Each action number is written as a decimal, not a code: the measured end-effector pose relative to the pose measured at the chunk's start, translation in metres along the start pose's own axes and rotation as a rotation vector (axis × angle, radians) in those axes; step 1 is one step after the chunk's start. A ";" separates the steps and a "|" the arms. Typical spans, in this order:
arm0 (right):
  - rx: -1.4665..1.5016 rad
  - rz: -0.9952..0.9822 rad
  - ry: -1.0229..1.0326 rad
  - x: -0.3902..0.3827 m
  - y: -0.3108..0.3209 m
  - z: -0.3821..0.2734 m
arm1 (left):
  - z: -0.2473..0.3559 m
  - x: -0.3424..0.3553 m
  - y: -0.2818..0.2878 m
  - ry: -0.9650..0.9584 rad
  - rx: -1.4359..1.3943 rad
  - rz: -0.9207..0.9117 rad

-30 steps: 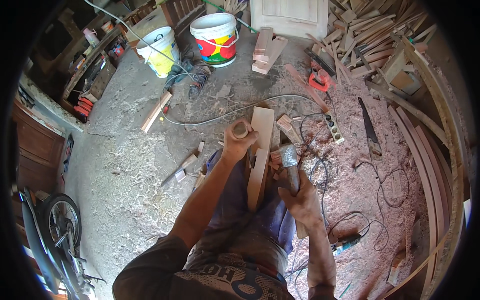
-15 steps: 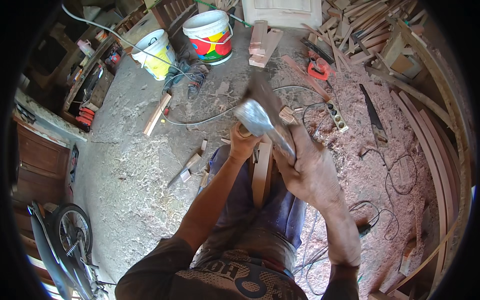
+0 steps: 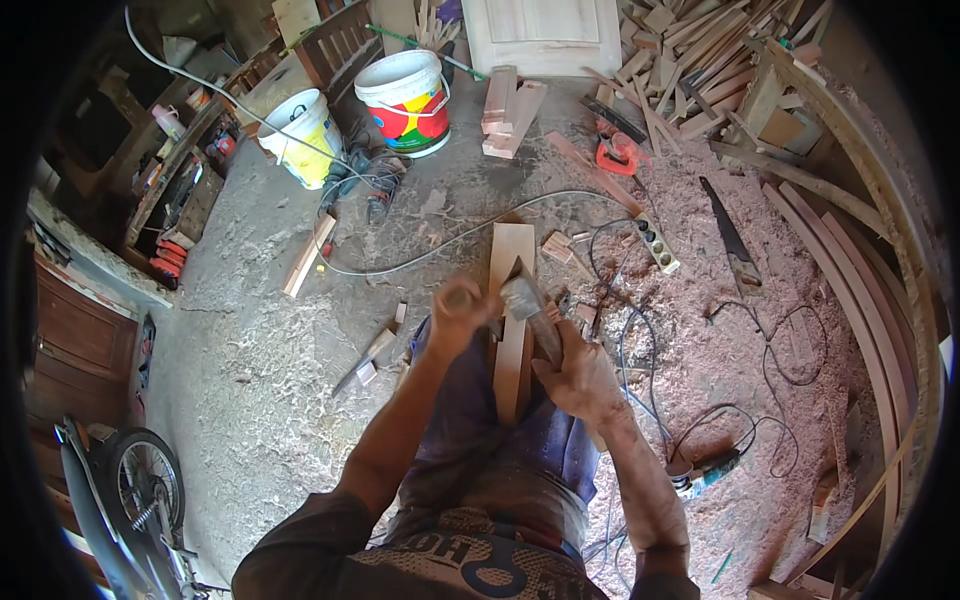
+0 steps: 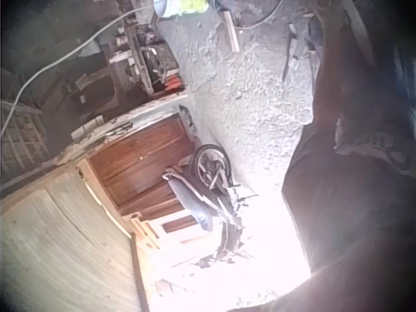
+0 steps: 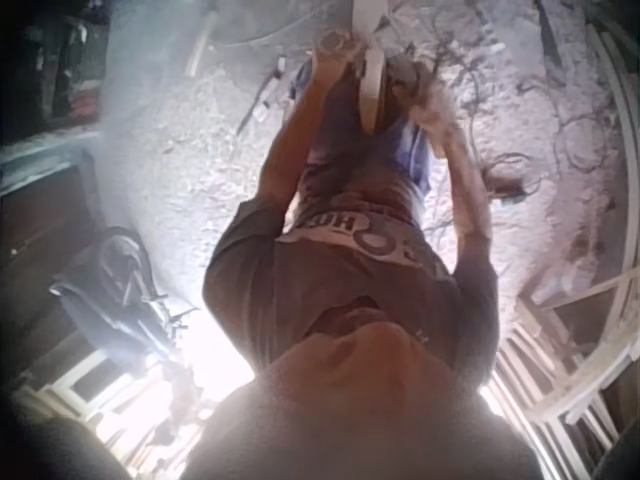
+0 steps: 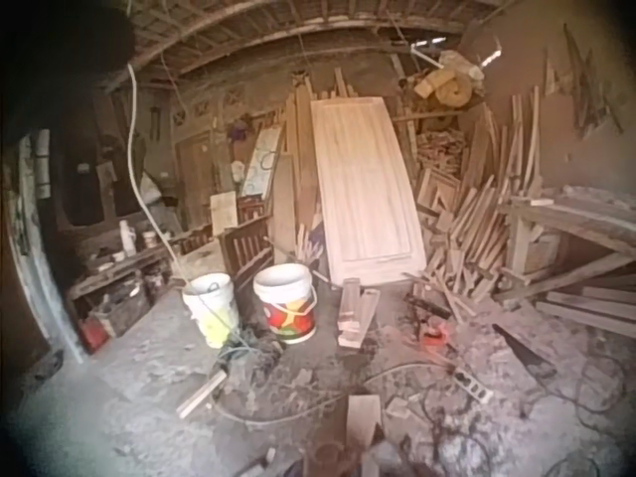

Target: The person shapes a piece of wood using a hatchet while sitting on the floor, occasionally picking up and repositioning the wood and another wooden piece.

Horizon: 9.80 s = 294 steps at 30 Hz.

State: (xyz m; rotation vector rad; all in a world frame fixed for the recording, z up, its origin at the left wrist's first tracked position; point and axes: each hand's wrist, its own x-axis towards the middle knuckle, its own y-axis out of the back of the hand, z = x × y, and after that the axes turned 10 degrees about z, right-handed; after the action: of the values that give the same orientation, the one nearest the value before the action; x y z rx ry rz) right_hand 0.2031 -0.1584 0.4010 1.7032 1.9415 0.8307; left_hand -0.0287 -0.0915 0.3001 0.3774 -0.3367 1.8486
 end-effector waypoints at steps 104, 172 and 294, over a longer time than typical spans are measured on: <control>0.537 0.328 -0.364 -0.040 -0.035 0.058 | 0.013 0.050 -0.100 0.084 -0.033 -0.155; -0.100 0.462 0.488 0.048 0.075 -0.053 | -0.052 0.033 -0.073 0.148 0.023 -0.333; 0.339 0.295 -0.193 0.001 0.034 0.086 | 0.046 0.009 -0.160 0.550 -0.895 -0.285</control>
State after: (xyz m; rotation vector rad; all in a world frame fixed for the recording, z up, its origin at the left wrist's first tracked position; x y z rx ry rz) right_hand 0.2852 -0.1415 0.3614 2.2169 1.8013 0.4228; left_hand 0.1259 -0.0552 0.3519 -0.6529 -0.6375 1.2861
